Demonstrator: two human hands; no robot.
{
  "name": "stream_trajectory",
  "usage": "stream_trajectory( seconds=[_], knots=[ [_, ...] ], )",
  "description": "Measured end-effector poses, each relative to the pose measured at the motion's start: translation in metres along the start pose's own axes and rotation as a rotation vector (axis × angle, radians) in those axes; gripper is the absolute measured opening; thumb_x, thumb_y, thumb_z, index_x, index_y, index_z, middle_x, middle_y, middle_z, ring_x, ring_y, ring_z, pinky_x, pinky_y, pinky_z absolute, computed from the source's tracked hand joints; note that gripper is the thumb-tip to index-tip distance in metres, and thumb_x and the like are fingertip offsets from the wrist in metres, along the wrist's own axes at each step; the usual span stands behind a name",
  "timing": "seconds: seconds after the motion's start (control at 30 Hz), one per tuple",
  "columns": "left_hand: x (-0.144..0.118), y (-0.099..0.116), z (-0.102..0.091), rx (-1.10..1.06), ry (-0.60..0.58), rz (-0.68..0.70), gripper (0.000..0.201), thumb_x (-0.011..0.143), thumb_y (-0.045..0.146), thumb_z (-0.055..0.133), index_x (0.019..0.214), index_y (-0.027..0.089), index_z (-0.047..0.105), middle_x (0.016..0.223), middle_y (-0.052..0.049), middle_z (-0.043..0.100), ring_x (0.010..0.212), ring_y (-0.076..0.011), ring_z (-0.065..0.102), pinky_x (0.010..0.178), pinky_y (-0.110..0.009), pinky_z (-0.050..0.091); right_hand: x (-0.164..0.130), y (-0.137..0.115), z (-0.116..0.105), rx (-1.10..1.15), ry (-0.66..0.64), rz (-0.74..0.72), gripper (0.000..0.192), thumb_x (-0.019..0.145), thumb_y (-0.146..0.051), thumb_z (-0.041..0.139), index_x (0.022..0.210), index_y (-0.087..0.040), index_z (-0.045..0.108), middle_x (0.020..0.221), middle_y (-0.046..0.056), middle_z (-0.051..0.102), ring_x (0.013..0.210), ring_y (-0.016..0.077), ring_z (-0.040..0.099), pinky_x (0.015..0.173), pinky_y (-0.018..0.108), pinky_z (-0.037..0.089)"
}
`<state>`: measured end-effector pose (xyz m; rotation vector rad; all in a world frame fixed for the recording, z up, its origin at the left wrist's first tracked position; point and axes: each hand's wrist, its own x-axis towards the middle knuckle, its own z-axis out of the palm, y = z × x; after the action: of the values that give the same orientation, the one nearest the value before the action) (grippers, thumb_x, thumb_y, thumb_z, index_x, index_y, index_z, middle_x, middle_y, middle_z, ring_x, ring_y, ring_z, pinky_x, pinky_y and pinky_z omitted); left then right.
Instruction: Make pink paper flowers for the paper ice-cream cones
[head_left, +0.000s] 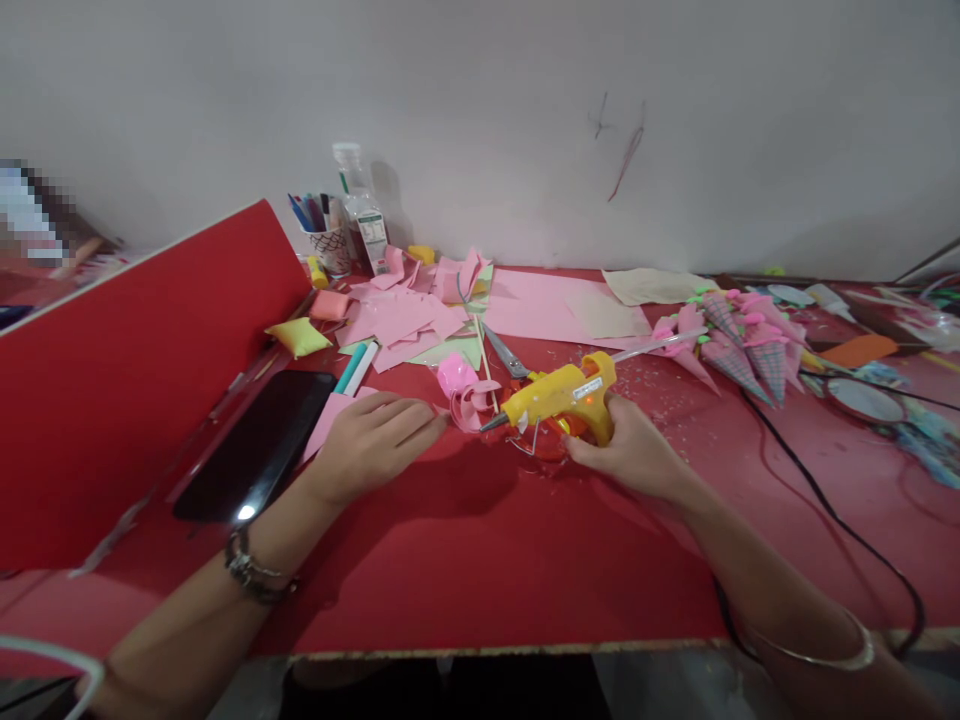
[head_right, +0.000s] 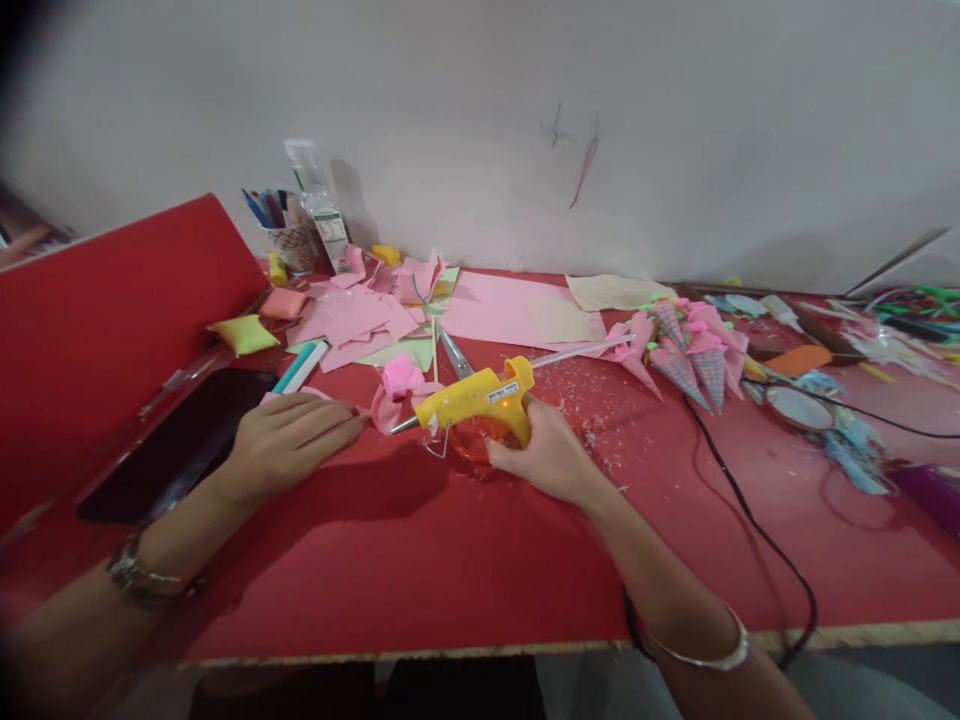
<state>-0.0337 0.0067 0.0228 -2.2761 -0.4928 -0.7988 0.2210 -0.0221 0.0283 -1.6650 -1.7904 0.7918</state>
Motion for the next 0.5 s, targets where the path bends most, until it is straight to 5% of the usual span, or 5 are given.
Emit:
stream_trajectory(
  seconds=[0.5],
  knots=[
    [0.0026, 0.0006, -0.001, -0.026, 0.01, -0.013, 0.022, 0.083, 0.008, 0.043, 0.067, 0.015, 0.056, 0.057, 0.002, 0.062, 0.051, -0.0084, 0.057, 0.051, -0.021, 0.042, 0.0003, 0.001, 0.0007, 0.018, -0.008, 0.001, 0.019, 0.057, -0.027, 0.056, 0.071, -0.016, 0.047, 0.053, -0.005, 0.044, 0.044, 0.0061, 0.037, 0.039, 0.019, 0.03]
  ],
)
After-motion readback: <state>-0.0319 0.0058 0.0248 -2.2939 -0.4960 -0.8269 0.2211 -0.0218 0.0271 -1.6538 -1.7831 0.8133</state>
